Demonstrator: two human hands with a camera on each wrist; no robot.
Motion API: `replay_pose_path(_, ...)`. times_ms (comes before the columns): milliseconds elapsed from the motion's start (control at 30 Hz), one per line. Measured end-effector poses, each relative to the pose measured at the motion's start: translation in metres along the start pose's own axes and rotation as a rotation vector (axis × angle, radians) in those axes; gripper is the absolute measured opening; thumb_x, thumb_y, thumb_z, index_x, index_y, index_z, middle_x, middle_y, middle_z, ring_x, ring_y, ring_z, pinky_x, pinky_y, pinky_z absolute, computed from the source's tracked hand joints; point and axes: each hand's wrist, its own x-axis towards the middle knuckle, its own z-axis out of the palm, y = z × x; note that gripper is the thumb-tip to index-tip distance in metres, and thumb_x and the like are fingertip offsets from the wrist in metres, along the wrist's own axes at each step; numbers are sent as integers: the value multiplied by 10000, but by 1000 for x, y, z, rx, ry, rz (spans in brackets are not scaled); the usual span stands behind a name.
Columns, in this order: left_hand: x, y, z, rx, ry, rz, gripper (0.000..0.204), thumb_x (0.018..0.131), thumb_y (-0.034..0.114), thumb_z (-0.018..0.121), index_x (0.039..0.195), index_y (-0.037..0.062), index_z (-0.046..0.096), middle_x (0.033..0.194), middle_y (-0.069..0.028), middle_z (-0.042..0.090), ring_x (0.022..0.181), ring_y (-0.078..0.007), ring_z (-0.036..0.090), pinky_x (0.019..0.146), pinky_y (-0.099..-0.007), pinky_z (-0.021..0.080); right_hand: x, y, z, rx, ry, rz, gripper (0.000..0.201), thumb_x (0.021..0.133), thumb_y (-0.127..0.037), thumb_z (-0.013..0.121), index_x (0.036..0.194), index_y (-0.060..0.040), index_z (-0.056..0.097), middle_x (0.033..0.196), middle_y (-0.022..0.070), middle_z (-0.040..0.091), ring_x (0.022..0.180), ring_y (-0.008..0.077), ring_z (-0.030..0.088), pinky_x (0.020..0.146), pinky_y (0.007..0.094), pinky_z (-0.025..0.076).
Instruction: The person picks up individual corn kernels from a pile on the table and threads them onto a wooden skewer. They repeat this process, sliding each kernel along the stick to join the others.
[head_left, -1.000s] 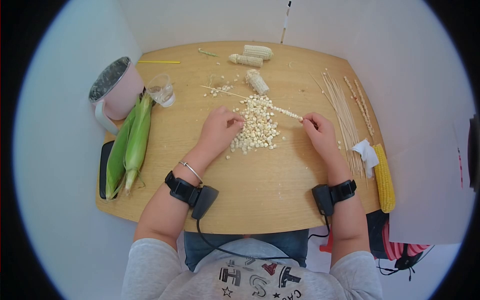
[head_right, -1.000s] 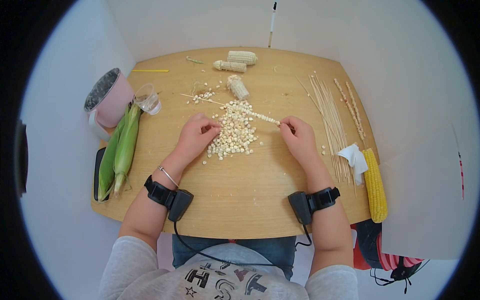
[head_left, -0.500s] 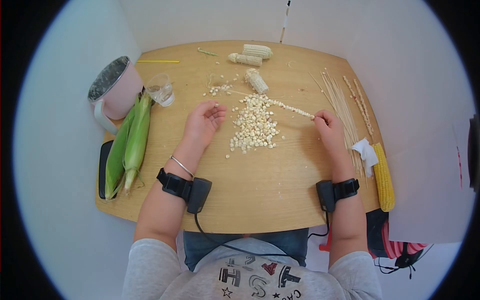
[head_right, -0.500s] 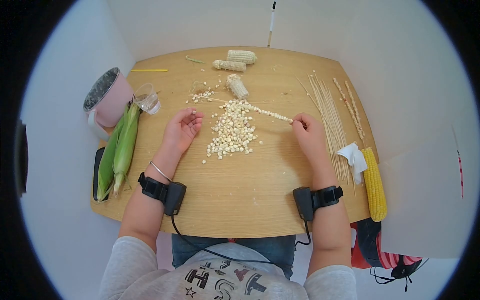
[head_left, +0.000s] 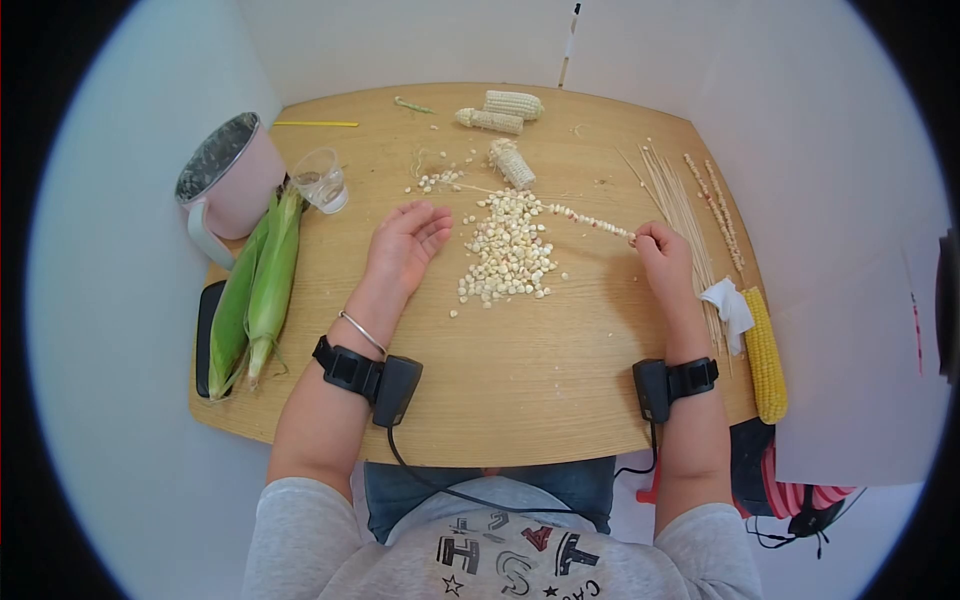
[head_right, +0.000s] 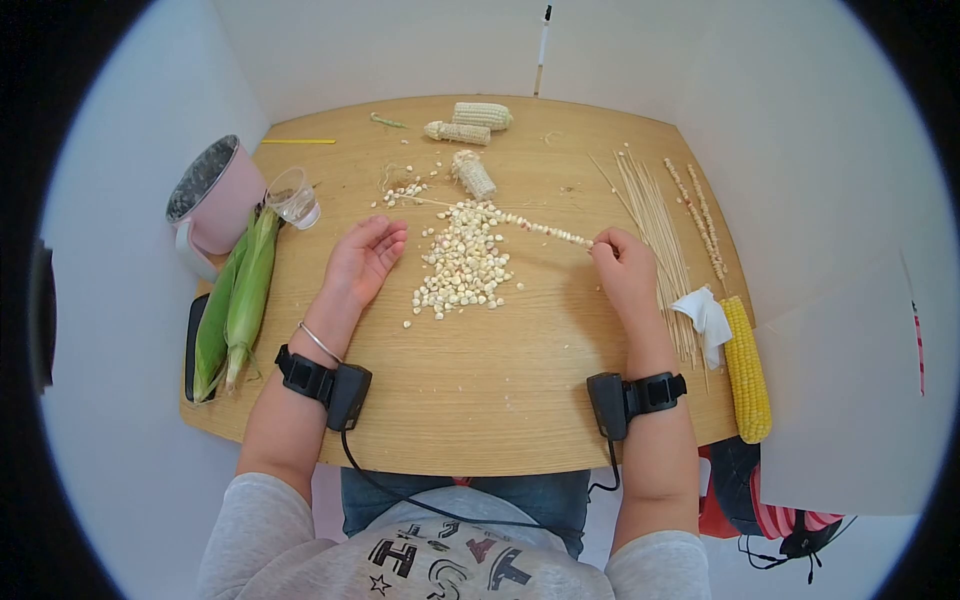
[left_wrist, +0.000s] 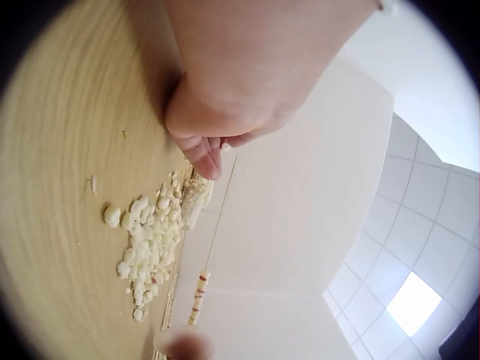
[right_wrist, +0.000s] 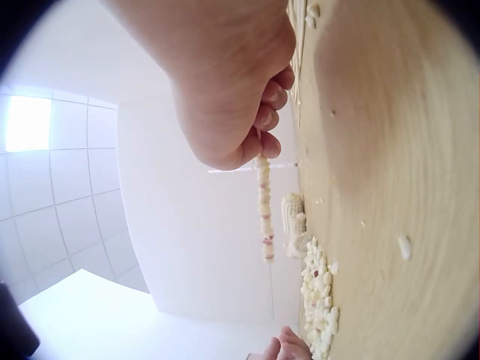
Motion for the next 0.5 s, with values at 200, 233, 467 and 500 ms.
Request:
replay_pose_path(200,-1,1,2,15,0,2,154,822,48,549,959,10,489,870,-137,594,770,-177,592,660,-249,520,0,1,-1,-20,0,-12,148,717,-124,507,722,5,580,534,58,493,496,108,448,475,262,356)
replay_pose_path(233,-1,1,2,11,-5,-1,153,823,52,551,958,11,492,869,-135,594,767,-173,592,655,-245,520,0,2,-1,-23,-3,-17,150,718,-127,509,722,4,580,533,56,492,494,107,447,473,261,356)
replay_pose_path(467,-3,2,5,74,-11,9,164,812,33,554,969,6,511,845,-112,597,742,-153,590,636,-235,514,0,-2,-2,-28,-20,-13,154,720,-131,511,732,5,583,534,51,496,490,104,444,468,259,353)
replay_pose_path(500,-3,2,4,59,-18,9,177,805,24,558,975,4,516,839,-105,597,739,-149,587,635,-231,511,0,-2,-2,-33,-24,-5,155,721,-131,511,733,6,582,535,51,498,491,104,446,468,259,353)
